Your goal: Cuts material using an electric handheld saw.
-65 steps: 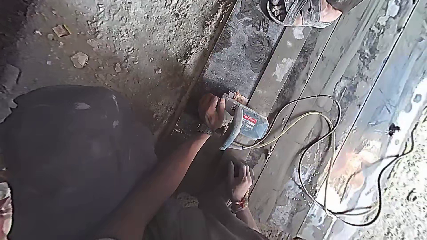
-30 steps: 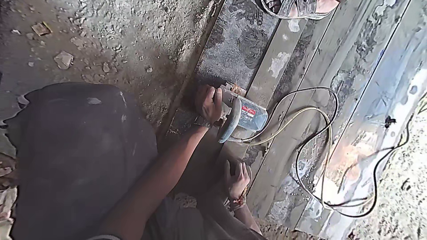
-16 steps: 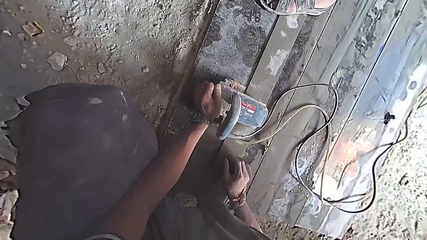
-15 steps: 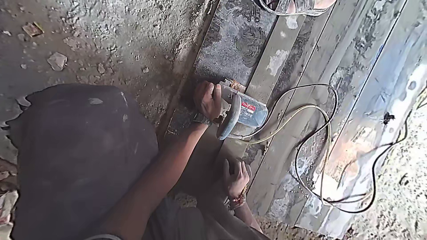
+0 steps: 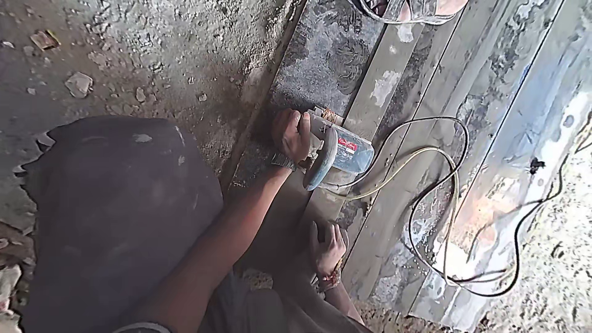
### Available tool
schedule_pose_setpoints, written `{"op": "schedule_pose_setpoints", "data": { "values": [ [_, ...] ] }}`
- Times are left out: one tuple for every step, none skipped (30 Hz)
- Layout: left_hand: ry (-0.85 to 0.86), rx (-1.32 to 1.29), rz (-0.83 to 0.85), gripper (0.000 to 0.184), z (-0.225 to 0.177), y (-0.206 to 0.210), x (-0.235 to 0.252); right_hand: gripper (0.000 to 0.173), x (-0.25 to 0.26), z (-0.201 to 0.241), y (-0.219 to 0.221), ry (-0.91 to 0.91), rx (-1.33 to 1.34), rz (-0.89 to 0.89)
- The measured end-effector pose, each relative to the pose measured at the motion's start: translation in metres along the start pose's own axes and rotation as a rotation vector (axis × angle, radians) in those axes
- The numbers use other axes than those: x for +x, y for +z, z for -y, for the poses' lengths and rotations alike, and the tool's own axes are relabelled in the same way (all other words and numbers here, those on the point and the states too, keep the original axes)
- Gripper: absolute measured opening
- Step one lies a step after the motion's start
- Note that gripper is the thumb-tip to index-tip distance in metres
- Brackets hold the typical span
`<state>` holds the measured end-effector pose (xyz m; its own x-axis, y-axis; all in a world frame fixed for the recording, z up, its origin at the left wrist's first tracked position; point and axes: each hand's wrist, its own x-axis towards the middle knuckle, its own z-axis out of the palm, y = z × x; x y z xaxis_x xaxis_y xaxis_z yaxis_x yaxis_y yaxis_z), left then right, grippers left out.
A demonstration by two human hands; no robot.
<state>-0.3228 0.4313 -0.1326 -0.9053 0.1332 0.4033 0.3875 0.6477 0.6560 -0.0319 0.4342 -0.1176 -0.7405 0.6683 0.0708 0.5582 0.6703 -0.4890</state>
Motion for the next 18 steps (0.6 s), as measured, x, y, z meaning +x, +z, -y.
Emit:
{"op": "schedule_pose_setpoints", "data": {
  "values": [
    [-0.006,0.002,0.003,0.047,-0.001,0.000,0.001,0.031,0.000,0.000,0.000,0.001,0.001,0.002],
    [-0.009,0.003,0.003,0.047,-0.001,0.000,0.001,0.031,0.000,0.000,-0.001,0.002,0.004,0.005],
    [-0.008,-0.002,-0.005,0.047,-0.001,0.001,0.002,0.031,0.000,0.000,-0.001,0.002,0.004,0.005],
    [-0.007,-0.005,-0.011,0.047,-0.001,0.002,0.002,0.031,0.000,0.000,0.000,-0.001,0.003,0.004],
    [-0.005,-0.008,-0.019,0.047,-0.001,0.004,0.003,0.031,0.000,0.000,0.000,-0.003,0.002,0.003],
    [-0.002,-0.006,-0.020,0.047,-0.001,0.004,0.003,0.031,0.000,0.000,0.000,-0.004,-0.001,0.005],
    [-0.001,-0.002,-0.016,0.047,-0.001,0.004,0.004,0.031,0.000,-0.001,0.000,-0.005,-0.001,0.007],
    [0.003,0.002,-0.016,0.046,-0.001,0.004,0.004,0.030,0.000,-0.001,0.000,-0.004,-0.001,0.009],
    [0.004,0.008,-0.016,0.046,-0.002,0.004,0.005,0.031,-0.001,-0.001,0.000,-0.001,0.001,0.010],
    [0.003,0.012,-0.014,0.046,-0.002,0.005,0.006,0.030,0.000,0.000,-0.001,0.005,0.003,0.013],
    [0.000,0.017,-0.007,0.047,-0.003,0.005,0.007,0.030,0.000,0.000,-0.001,0.011,0.008,0.021],
    [-0.004,0.017,-0.008,0.046,-0.003,0.005,0.007,0.030,0.000,0.000,-0.001,0.014,0.010,0.024],
    [-0.009,0.017,-0.007,0.047,-0.003,0.006,0.008,0.031,0.000,0.001,-0.001,0.013,0.011,0.024],
    [-0.013,0.019,-0.002,0.047,-0.003,0.006,0.008,0.031,0.000,0.001,-0.001,0.013,0.011,0.023],
    [-0.015,0.019,0.006,0.046,-0.004,0.006,0.009,0.031,0.001,0.001,-0.001,0.014,0.007,0.023],
    [-0.013,0.018,0.010,0.046,-0.004,0.007,0.010,0.031,0.001,0.002,-0.001,0.015,0.006,0.019],
    [-0.010,0.017,0.015,0.046,-0.004,0.007,0.011,0.031,0.001,0.002,-0.002,0.015,0.004,0.016],
    [-0.005,0.012,0.012,0.046,-0.004,0.007,0.011,0.031,0.001,0.002,-0.002,0.013,0.004,0.016]
  ]
}}
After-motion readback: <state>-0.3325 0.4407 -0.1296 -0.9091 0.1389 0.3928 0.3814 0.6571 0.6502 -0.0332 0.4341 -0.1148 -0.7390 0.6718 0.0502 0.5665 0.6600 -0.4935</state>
